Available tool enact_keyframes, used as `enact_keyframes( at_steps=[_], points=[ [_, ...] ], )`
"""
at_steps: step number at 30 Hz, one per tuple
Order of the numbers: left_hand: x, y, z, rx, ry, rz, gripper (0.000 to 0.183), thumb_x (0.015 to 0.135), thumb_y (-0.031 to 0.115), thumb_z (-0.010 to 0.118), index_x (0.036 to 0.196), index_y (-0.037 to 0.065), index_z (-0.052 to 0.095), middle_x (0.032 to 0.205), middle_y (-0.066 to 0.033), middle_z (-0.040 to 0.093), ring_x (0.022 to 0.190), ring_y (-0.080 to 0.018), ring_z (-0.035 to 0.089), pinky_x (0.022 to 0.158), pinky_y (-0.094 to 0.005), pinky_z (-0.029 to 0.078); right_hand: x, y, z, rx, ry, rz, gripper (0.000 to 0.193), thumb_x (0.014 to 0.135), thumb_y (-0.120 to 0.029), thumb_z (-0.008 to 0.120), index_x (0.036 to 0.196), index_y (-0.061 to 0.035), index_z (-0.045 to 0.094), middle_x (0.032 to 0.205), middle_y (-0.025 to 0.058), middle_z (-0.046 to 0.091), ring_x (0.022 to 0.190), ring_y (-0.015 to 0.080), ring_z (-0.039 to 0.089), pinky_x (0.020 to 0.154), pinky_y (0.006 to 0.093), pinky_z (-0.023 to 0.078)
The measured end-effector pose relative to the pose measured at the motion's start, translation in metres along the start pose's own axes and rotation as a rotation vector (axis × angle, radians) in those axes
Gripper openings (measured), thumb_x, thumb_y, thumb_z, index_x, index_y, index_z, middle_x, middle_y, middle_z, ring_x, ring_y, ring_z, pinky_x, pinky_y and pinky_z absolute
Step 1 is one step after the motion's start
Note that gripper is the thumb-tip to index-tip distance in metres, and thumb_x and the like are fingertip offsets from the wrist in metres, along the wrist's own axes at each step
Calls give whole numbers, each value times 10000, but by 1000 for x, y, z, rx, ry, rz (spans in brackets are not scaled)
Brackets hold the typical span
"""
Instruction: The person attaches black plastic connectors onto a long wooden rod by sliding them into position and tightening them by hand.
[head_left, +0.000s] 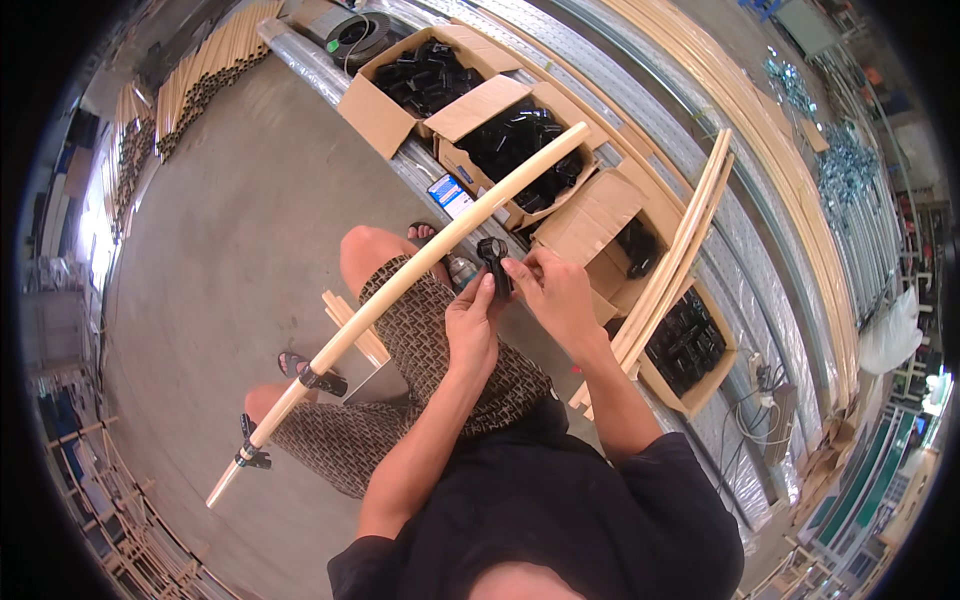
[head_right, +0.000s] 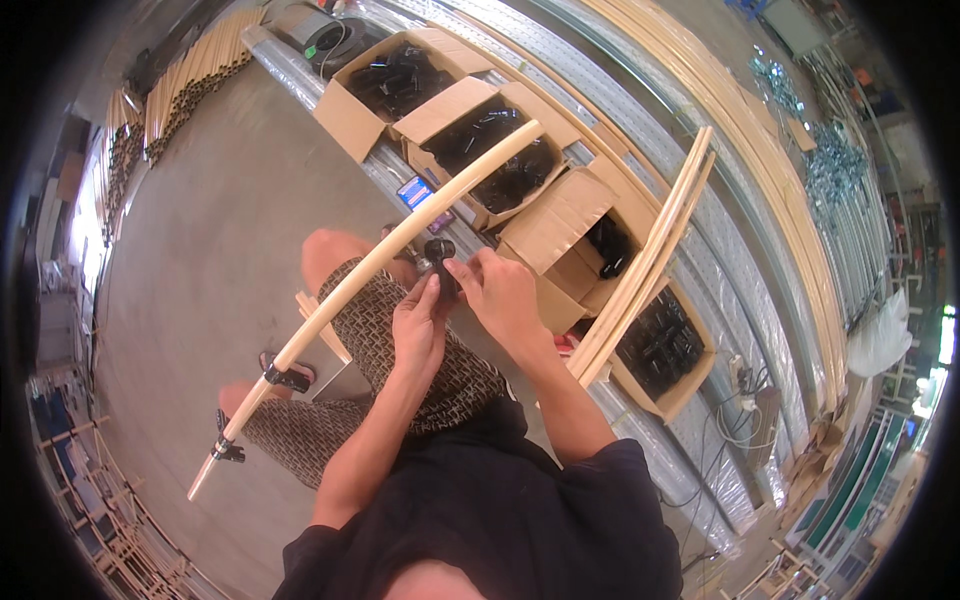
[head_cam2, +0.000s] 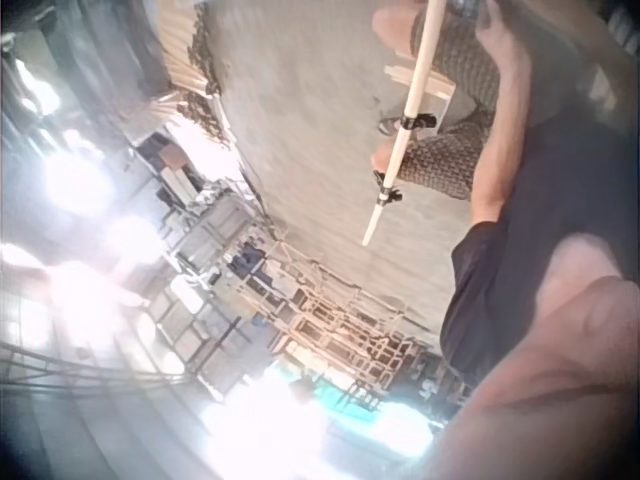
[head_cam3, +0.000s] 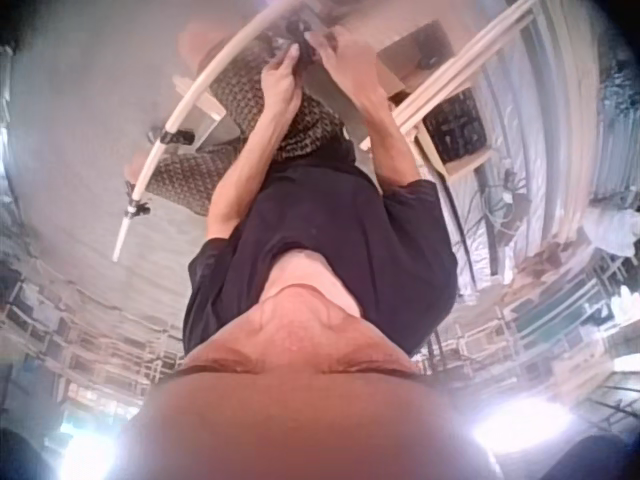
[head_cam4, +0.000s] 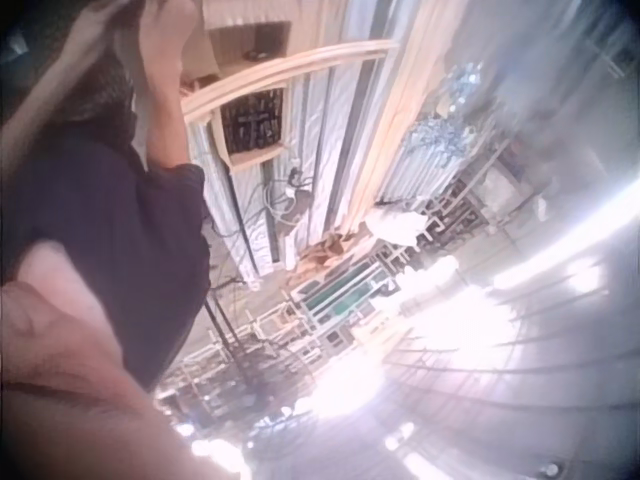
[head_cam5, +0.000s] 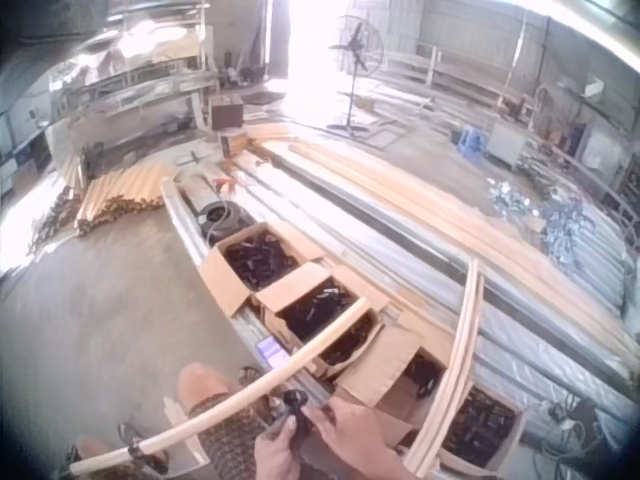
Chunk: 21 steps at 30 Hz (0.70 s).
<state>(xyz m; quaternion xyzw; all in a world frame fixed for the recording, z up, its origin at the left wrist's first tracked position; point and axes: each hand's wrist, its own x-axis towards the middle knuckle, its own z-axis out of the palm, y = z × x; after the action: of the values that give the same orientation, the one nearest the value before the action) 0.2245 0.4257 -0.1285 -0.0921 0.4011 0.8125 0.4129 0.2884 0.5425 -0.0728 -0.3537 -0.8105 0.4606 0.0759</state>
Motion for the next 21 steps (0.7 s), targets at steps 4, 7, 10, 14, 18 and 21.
enact_keyframes(
  at_steps=[4,7,10,14,18,21],
  points=[
    [9,-12,-3,61,24,0,333,1008,99,590,1289,-80,584,1156,-110,683,992,-177,665,900,-353,562,2,18,8,-116,115,-155,159,931,-172,630,920,-14,647,833,181,668,798,391,652,705,457,518],
    [15,-18,-15,75,9,-20,300,1012,115,581,1260,-52,602,1191,-112,670,1060,-207,654,942,-373,548,4,32,12,-25,157,-344,123,910,-125,620,957,-15,647,925,186,662,861,393,646,746,469,520],
    [18,-21,-22,70,16,-43,290,1004,102,590,1258,-37,597,1225,-107,650,1107,-225,641,995,-398,532,3,40,11,19,109,-311,123,888,-83,611,985,-16,644,996,188,648,911,394,638,780,477,519],
    [11,-20,-11,113,50,-15,250,1002,110,606,1205,-30,647,1123,-73,681,998,-172,656,874,-330,563,-2,44,25,30,219,-194,191,918,-180,642,1003,-13,676,876,179,662,833,382,659,742,444,528],
    [14,-25,-19,200,48,-8,278,1010,90,589,1257,-38,614,1158,-70,666,1009,-157,652,881,-316,551,-9,46,38,-131,248,-84,362,930,-393,648,934,-34,693,826,179,676,753,362,680,652,455,543],
    [15,-27,-23,259,42,9,297,1009,80,589,1280,-42,598,1161,-70,665,1007,-145,651,871,-294,550,-10,50,45,-118,236,-5,402,939,-423,627,919,-25,684,825,188,678,725,367,684,626,471,544]
  ],
)
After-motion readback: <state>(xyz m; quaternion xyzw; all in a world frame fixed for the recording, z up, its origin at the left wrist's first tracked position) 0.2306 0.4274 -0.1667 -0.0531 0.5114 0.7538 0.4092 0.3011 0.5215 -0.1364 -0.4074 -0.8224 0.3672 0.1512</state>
